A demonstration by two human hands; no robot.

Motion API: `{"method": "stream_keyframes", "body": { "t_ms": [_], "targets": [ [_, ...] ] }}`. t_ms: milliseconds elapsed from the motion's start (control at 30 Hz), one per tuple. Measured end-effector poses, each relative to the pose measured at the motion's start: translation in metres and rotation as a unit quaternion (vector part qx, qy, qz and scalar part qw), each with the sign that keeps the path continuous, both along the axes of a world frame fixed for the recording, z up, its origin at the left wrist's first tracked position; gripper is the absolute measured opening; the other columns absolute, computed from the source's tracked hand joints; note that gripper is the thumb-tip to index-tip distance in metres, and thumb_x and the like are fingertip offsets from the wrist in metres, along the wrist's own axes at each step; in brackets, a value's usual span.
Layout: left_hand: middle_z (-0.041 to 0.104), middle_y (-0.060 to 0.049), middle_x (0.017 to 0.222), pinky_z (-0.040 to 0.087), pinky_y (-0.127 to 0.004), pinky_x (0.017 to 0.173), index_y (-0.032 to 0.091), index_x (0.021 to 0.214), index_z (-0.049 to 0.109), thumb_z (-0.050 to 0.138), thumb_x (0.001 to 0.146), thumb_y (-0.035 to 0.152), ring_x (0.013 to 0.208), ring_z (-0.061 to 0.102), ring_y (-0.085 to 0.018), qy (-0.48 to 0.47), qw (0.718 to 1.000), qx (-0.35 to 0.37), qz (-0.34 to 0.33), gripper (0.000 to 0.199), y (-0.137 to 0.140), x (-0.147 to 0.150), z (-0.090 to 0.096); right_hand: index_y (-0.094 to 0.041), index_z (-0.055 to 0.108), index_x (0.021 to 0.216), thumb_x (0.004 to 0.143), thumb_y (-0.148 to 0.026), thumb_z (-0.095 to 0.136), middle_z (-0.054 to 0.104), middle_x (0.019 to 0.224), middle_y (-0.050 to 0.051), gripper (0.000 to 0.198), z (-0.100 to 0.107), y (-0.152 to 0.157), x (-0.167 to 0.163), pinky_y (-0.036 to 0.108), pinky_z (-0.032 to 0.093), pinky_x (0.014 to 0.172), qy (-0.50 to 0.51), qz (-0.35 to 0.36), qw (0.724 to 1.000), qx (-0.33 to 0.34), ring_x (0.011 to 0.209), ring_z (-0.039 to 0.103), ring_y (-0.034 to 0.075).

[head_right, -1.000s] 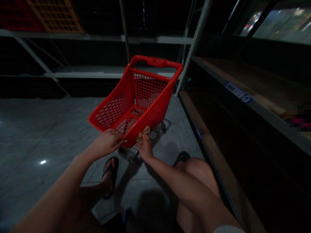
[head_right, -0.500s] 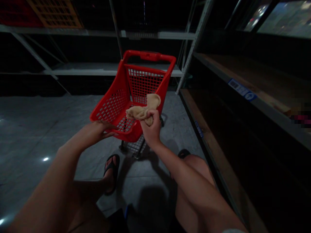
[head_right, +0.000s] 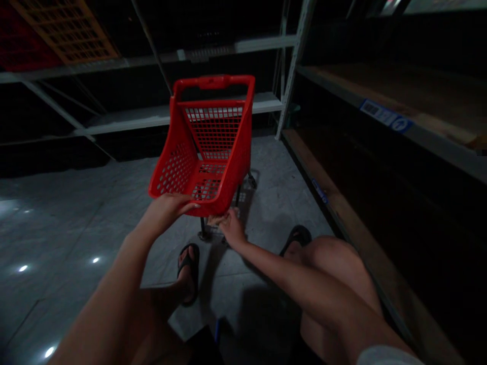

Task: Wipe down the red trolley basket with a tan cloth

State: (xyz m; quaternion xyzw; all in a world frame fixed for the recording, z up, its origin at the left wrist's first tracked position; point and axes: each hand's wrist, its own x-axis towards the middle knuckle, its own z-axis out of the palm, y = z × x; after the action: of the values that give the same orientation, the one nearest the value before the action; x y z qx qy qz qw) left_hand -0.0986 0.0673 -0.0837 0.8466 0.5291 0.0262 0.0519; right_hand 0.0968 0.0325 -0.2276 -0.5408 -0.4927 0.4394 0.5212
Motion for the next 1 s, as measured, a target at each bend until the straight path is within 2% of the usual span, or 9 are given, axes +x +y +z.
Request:
{"method": "stream_keyframes", "body": {
  "t_ms": [200,300,367,433,600,700,833,933,1000],
  "targets": [
    [0.078,-0.008,0.113,0.051,-0.032,0.086,0.022,0.126,0.067,0.05,0.104,0.038,0.104,0.073,-0.024,-0.017,0.998,0.044,-0.037,0.032,-0.004,0.037,-0.004,-0.025,0.045,0.084,0.069,-0.019,0.059,0.05,0.081,-0.005,0.021,0.079,0.009,0.023,0.025,0.041,0.074,-0.012,-0.125,0.98,0.156,0.077,0.049,0.014],
    [0.077,-0.008,0.115,0.052,-0.034,0.088,0.023,0.13,0.066,0.05,0.104,0.042,0.104,0.073,-0.024,-0.024,0.996,0.054,-0.06,0.036,-0.001,0.031,-0.002,-0.025,0.048,0.084,0.07,-0.017,0.061,0.051,0.084,-0.004,0.022,0.091,0.014,0.036,0.027,0.042,0.079,-0.055,-0.143,0.961,0.231,0.082,0.049,0.015],
    [0.078,-0.009,0.112,0.052,-0.037,0.089,0.022,0.127,0.068,0.049,0.103,0.046,0.104,0.073,-0.026,-0.003,0.996,0.075,-0.048,0.039,0.002,0.018,0.0,-0.024,0.05,0.082,0.07,-0.016,0.061,0.052,0.085,-0.003,0.019,0.08,0.016,0.04,0.029,0.042,0.081,-0.105,-0.124,0.955,0.25,0.084,0.05,0.016],
    [0.078,-0.011,0.108,0.051,-0.039,0.091,0.02,0.121,0.071,0.05,0.102,0.048,0.103,0.072,-0.028,0.012,0.995,0.097,-0.032,0.04,0.004,0.004,0.001,-0.024,0.053,0.078,0.07,-0.015,0.061,0.052,0.085,-0.002,0.014,0.055,0.018,0.041,0.03,0.042,0.08,-0.143,-0.088,0.96,0.225,0.085,0.051,0.017],
    [0.078,-0.012,0.101,0.05,-0.039,0.092,0.018,0.108,0.074,0.052,0.102,0.04,0.1,0.071,-0.028,0.028,0.992,0.119,-0.037,0.032,0.008,-0.007,-0.003,-0.022,0.055,0.067,0.06,-0.014,0.061,0.055,0.072,-0.003,0.013,-0.015,0.023,0.037,0.029,0.04,0.069,-0.093,-0.052,0.994,0.019,0.072,0.052,0.016],
    [0.078,-0.013,0.099,0.05,-0.04,0.091,0.017,0.109,0.073,0.051,0.102,0.032,0.097,0.071,-0.028,0.04,0.988,0.145,-0.041,0.028,0.008,0.0,-0.007,-0.023,0.054,0.071,0.062,-0.018,0.062,0.056,0.067,-0.005,0.013,-0.021,0.033,0.031,0.028,0.039,0.066,-0.058,-0.113,0.992,-0.018,0.067,0.052,0.016],
    [0.078,-0.013,0.093,0.05,-0.04,0.087,0.018,0.104,0.074,0.046,0.103,0.03,0.092,0.072,-0.028,0.041,0.984,0.166,-0.053,0.03,0.011,0.013,-0.01,-0.023,0.052,0.082,0.068,-0.024,0.06,0.058,0.078,-0.005,0.016,0.024,0.044,0.027,0.027,0.042,0.072,-0.025,-0.196,0.98,0.026,0.074,0.053,0.015],
    [0.077,-0.012,0.086,0.051,-0.04,0.085,0.017,0.099,0.073,0.047,0.101,0.025,0.089,0.072,-0.028,0.052,0.982,0.173,-0.06,0.027,0.014,0.025,-0.01,-0.023,0.052,0.083,0.069,-0.024,0.061,0.059,0.082,-0.004,0.017,0.07,0.046,0.032,0.026,0.044,0.075,0.001,-0.208,0.971,0.12,0.077,0.053,0.015],
    [0.077,-0.012,0.085,0.052,-0.041,0.088,0.016,0.098,0.073,0.049,0.1,0.022,0.087,0.073,-0.027,0.05,0.98,0.18,-0.066,0.025,0.014,0.036,-0.011,-0.023,0.052,0.083,0.069,-0.022,0.061,0.059,0.083,-0.003,0.017,0.088,0.045,0.035,0.027,0.045,0.08,-0.007,-0.203,0.963,0.177,0.081,0.055,0.015]
  ]
}}
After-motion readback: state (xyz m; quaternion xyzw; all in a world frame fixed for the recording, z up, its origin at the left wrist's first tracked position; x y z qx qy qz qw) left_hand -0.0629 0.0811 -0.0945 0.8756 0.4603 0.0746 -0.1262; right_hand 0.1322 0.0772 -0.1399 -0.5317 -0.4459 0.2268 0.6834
